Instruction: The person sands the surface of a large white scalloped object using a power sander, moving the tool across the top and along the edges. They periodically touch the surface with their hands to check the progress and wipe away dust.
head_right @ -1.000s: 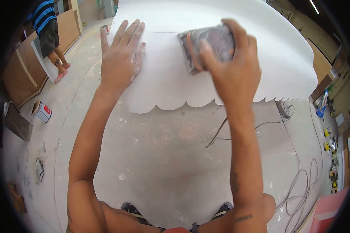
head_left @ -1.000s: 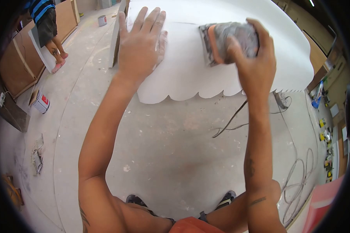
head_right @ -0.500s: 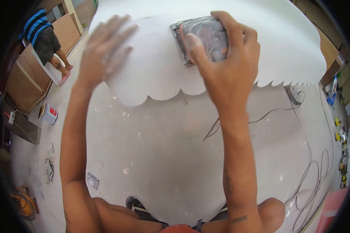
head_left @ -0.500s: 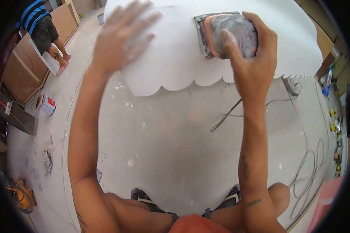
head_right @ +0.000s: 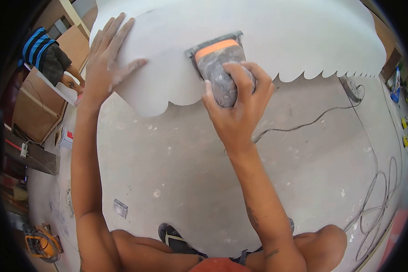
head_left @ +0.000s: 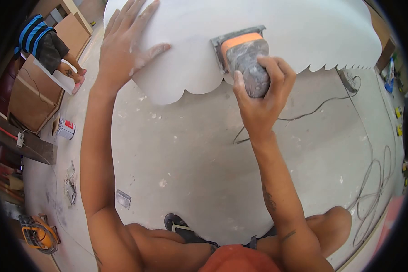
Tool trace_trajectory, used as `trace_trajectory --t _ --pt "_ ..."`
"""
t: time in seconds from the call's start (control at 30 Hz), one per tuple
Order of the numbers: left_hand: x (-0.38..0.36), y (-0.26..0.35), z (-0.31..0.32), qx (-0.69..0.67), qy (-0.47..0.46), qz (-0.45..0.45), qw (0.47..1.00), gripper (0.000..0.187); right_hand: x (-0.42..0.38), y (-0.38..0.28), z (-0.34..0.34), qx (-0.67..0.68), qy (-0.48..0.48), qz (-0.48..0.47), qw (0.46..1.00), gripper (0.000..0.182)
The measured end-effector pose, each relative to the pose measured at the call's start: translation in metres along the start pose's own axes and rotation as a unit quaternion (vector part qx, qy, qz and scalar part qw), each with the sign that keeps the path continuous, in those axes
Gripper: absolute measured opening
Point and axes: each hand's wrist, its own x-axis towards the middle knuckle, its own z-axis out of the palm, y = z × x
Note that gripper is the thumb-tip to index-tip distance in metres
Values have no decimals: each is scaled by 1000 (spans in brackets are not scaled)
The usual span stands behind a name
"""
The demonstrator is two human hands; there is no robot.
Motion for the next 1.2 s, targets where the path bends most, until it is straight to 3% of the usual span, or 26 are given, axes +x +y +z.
trace_trajectory --t 0.13,0.2,0.3,0.5,0.63,0.8,1.03,1.2 --pt "-1 -7 4 -54 22 -8 998 58 37 -24 16 -8 19 -26 999 49" --pt "-2 -11 16 -89 104 -12 991 36 41 -33 21 -20 29 -32 999 48" --pt "2 -6 19 -87 140 -9 986 28 37 -42 20 -45 12 -57 997 50" --pt "-4 -17 23 -133 149 18 980 25 -13 -42 23 -38 -58 -71 995 51" --pt "-8 -15 18 -145 139 13 980 26 0 -57 38 -27 -44 -82 995 56" --pt "-13 -22 14 -288 150 -29 945 30 17 -73 40 -39 -54 -50 997 63" --pt "-13 -26 15 -230 141 28 962 26 -9 -64 29 -49 -95 -12 994 68" --pt "-14 -27 20 -259 151 14 954 31 19 -68 38 -33 -68 -68 995 68"
